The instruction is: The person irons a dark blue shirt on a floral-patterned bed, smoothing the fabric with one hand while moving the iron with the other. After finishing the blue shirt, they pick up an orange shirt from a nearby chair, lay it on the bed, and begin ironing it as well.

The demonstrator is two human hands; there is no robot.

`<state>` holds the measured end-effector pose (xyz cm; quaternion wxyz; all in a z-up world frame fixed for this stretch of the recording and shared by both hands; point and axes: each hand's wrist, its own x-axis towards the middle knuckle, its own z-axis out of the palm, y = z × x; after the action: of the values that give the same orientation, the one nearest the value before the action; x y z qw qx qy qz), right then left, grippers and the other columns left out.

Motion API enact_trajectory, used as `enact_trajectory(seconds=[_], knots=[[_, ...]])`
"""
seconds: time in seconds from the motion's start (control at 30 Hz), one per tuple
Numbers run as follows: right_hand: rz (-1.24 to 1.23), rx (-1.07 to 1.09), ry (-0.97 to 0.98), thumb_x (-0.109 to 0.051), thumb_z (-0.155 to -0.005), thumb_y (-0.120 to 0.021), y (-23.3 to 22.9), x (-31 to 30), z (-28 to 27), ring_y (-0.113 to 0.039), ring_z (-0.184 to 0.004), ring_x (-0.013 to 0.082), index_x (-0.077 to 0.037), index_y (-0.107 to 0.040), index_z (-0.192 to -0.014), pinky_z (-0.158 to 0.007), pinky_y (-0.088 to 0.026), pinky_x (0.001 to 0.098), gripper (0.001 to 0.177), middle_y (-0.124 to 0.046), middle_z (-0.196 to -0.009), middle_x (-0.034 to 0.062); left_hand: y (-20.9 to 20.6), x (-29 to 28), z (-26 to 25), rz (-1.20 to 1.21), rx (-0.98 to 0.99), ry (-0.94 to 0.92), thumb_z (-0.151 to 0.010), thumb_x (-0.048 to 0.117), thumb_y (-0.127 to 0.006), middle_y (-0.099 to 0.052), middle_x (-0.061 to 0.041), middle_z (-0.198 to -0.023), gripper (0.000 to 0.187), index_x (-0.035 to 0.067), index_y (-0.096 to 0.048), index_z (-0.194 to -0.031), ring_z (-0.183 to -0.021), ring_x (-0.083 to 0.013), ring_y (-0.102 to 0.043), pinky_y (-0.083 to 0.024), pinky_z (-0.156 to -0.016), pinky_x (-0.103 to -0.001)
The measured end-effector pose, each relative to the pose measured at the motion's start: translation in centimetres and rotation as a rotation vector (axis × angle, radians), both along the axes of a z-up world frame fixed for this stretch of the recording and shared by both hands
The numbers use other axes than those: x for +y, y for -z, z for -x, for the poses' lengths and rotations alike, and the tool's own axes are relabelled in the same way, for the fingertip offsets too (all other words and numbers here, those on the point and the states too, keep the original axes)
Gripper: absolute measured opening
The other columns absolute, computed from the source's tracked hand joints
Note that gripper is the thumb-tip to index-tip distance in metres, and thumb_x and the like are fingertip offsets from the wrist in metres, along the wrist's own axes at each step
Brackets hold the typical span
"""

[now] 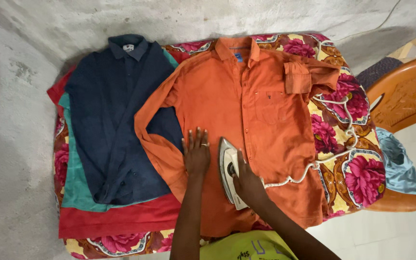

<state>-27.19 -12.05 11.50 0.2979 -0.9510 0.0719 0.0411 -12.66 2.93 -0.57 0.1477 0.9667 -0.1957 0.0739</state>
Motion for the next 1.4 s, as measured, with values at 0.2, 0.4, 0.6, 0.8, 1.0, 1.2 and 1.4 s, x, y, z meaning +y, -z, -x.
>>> enact_trajectory(seconds=[0.2, 0.4, 0.6, 0.8, 1.0, 1.2, 1.4], knots=[[0.046, 0.017, 0.058, -0.018, -0.095, -0.06, 1.7, -0.8, -4.8, -0.063, -0.077, 0.0482, -0.008, -0.001, -0.164, -0.062, -0.052, 0.0559, 0.091, -0.06, -0.11, 0.0317, 0.5, 0.1, -0.3, 0.001, 0.044, 0.016, -0.104, 0.031, -0.046, -0.034, -0.006, -0.166, 0.053, 0.018, -0.045, -0.155, -0.154, -0.0327, -0.026, -0.016, -0.123, -0.06], [0.022, -0.133, 0.017, -0.017, -0.097, -0.059, 3.5, -1.8, -7.7, -0.063, -0.079, 0.0465, -0.008, 0.0, -0.163, -0.065, -0.053, 0.0545, 0.089, -0.06, -0.104, 0.0297, 1.0, 0.2, -0.3, 0.023, -0.004, 0.025, -0.103, 0.032, -0.047, -0.034, -0.007, -0.166, 0.055, 0.018, -0.045, -0.156, -0.154, -0.0332, -0.026, -0.016, -0.123, -0.061], [-0.048, 0.065, -0.065, -0.016, -0.095, -0.058, 2.8, -0.1, -1.5, -0.066, -0.078, 0.0434, -0.01, 0.002, -0.163, -0.067, -0.055, 0.0534, 0.092, -0.06, -0.111, 0.0294, 1.3, 0.2, -0.5, 0.07, 0.013, 0.019, -0.104, 0.034, -0.048, -0.037, -0.008, -0.165, 0.053, 0.017, -0.048, -0.155, -0.153, -0.0325, -0.03, -0.018, -0.123, -0.061], [-0.066, 0.108, -0.111, -0.019, -0.095, -0.06, 0.1, 2.4, 2.8, -0.068, -0.08, 0.0438, -0.013, -0.003, -0.163, -0.066, -0.055, 0.0543, 0.089, -0.06, -0.122, 0.0285, 1.3, 0.4, -0.4, 0.077, 0.045, 0.01, -0.102, 0.03, -0.047, -0.039, -0.007, -0.165, 0.053, 0.017, -0.05, -0.153, -0.153, -0.0328, -0.032, -0.019, -0.122, -0.06], [0.004, 0.132, -0.074, -0.017, -0.092, -0.061, 1.0, 2.4, -0.6, -0.065, -0.073, 0.0459, -0.012, -0.003, -0.162, -0.06, -0.054, 0.0555, 0.091, -0.058, -0.122, 0.0292, 2.2, 0.4, -1.2, 0.077, 0.054, 0.006, -0.105, 0.034, -0.044, -0.04, -0.005, -0.165, 0.052, 0.017, -0.049, -0.154, -0.153, -0.0325, -0.031, -0.019, -0.123, -0.061], [0.06, 0.01, -0.016, -0.017, -0.095, -0.06, 2.5, 1.5, -4.8, -0.064, -0.07, 0.0443, -0.008, -0.003, -0.163, -0.058, -0.052, 0.0545, 0.089, -0.059, -0.11, 0.0295, 2.5, 0.6, -0.6, 0.087, -0.081, 0.049, -0.106, 0.041, -0.04, -0.04, -0.01, -0.163, 0.055, 0.019, -0.047, -0.156, -0.152, -0.0357, -0.031, -0.019, -0.121, -0.062], [0.056, 0.063, 0.028, -0.019, -0.093, -0.061, 2.3, 0.5, -2.4, -0.063, -0.077, 0.0463, -0.014, -0.005, -0.163, -0.064, -0.052, 0.0562, 0.09, -0.059, -0.114, 0.0265, 2.0, 0.1, -0.5, 0.026, -0.071, 0.026, -0.106, 0.043, -0.039, -0.037, -0.009, -0.165, 0.053, 0.021, -0.048, -0.154, -0.154, -0.0343, -0.029, -0.019, -0.122, -0.063]])
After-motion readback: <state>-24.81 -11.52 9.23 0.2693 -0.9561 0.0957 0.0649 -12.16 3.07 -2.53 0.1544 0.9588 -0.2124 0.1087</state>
